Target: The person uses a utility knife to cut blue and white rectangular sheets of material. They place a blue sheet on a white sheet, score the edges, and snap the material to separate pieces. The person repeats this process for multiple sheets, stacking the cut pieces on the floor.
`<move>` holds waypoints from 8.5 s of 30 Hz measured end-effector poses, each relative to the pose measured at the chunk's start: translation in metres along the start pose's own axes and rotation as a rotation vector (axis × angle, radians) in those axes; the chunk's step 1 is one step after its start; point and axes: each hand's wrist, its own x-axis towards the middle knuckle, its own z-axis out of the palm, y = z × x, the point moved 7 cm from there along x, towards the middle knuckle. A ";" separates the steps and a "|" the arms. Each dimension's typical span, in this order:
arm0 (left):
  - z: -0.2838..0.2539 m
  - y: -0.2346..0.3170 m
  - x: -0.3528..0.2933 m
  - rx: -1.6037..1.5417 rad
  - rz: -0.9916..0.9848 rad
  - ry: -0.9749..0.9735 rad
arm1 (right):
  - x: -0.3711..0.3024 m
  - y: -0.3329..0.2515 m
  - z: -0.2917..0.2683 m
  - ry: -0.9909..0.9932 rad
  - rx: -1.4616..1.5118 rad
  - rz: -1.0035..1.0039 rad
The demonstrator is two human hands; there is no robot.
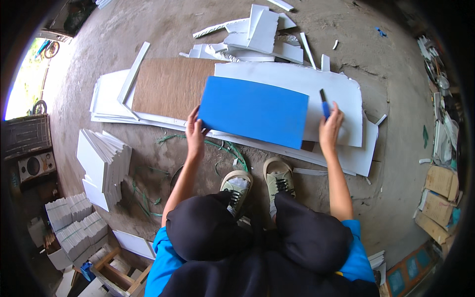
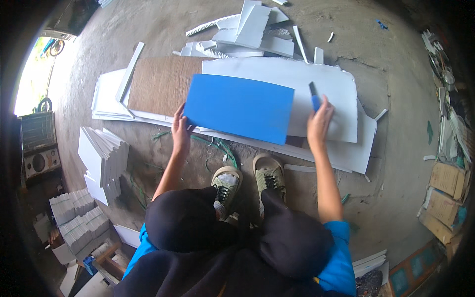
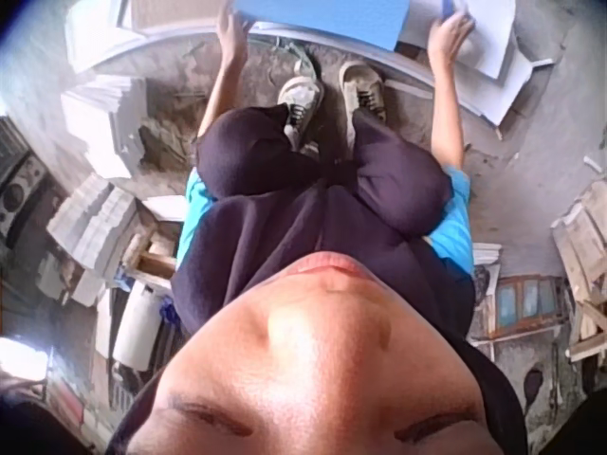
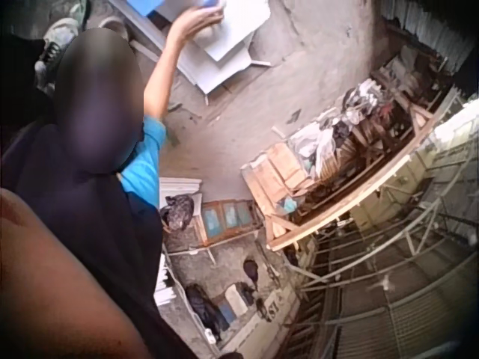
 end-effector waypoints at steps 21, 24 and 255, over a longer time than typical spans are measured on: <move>0.009 0.014 0.036 0.680 0.302 -0.228 | 0.008 -0.031 0.040 -0.247 0.288 0.220; 0.008 0.014 0.039 0.670 0.278 -0.249 | 0.015 -0.034 0.045 -0.265 0.261 0.214; 0.269 -0.036 -0.038 1.406 0.860 -0.317 | -0.086 -0.017 -0.015 -0.441 -0.160 0.176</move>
